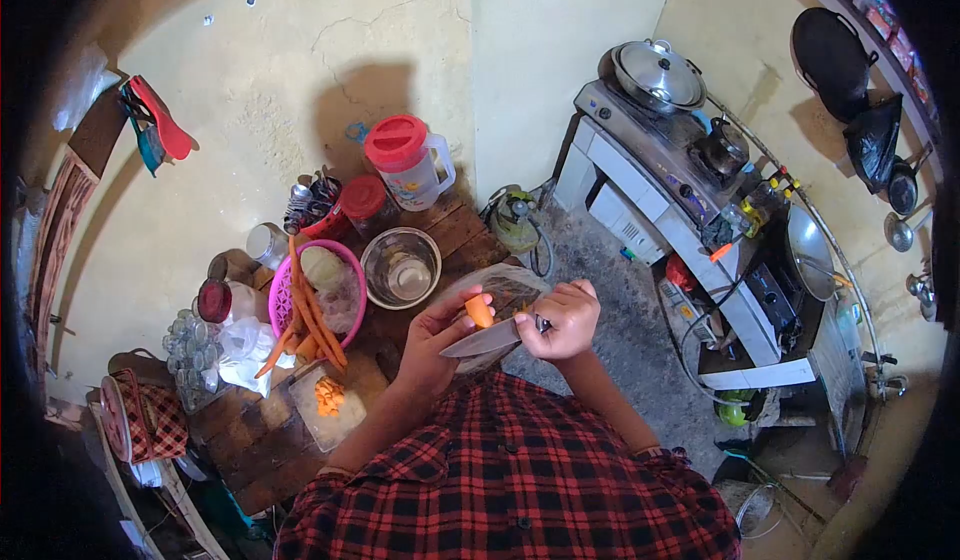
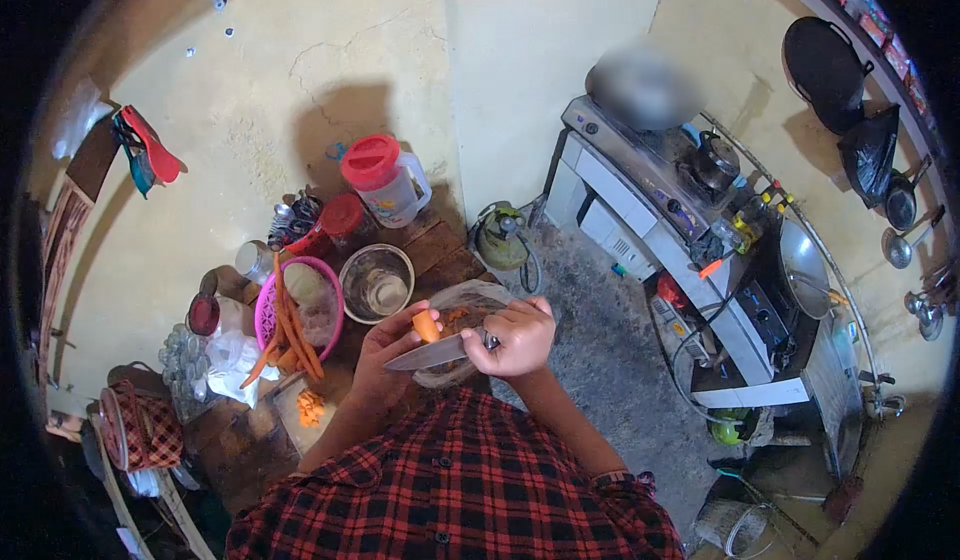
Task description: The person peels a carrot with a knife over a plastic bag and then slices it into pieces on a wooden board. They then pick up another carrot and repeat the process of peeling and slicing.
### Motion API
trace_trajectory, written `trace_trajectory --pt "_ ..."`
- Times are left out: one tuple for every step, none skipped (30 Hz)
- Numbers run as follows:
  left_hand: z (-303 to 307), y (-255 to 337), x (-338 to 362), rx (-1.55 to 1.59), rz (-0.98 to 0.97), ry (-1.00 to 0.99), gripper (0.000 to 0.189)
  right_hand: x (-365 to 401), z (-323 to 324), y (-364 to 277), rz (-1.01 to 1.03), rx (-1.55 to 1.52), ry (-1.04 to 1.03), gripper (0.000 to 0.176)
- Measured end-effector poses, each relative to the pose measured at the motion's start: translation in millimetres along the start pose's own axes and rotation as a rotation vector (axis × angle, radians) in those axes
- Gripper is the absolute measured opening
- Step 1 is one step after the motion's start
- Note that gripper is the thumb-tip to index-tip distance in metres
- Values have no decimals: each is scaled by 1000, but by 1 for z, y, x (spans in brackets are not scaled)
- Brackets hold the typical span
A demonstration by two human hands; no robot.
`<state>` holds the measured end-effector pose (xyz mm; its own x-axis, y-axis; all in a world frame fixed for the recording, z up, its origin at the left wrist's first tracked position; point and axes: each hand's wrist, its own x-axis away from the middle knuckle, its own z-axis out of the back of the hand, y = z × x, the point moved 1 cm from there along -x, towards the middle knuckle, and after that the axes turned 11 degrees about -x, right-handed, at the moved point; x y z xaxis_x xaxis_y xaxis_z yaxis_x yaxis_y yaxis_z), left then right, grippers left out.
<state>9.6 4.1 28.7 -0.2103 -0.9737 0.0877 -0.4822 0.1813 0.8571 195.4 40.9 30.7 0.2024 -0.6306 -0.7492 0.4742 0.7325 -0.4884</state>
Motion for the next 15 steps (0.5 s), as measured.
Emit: trace_trajectory --pt "-1 -1 1 5 0 -2 41 0 1 0 11 8 -19 26" --pt "-1 -1 1 9 -1 -3 41 0 1 0 22 16 -38 26" --pt "-1 -1 1 9 -2 -2 41 0 1 1 23 15 -37 26" --pt "0 -1 1 10 -4 -9 41 2 0 2 20 24 -37 29" --pt "0 -2 1 12 -5 -17 41 3 -1 3 15 35 -37 33" --pt "0 -2 1 12 -4 -17 41 3 0 3 14 36 -37 33" --pt "0 -2 1 11 -9 -16 40 3 0 3 17 36 -41 33" --pt "0 -3 1 9 -13 -14 40 3 0 3 19 36 -45 33" --pt "0 -3 1 9 -13 -14 40 3 0 3 19 36 -45 33" --pt "0 -3 1 7 -11 -11 40 2 0 2 14 30 -41 33" --pt "0 -3 1 6 -9 -8 39 2 1 1 10 24 -37 33" --pt "-1 -3 1 6 -9 -8 39 2 1 2 10 23 -36 33" --pt "-1 -2 1 -2 -12 -7 39 2 2 2 12 32 -35 33" --pt "-1 -1 1 -9 -16 -6 39 3 2 3 14 41 -33 32" --pt "-1 -1 1 -9 -15 -6 39 2 3 2 13 42 -33 32"
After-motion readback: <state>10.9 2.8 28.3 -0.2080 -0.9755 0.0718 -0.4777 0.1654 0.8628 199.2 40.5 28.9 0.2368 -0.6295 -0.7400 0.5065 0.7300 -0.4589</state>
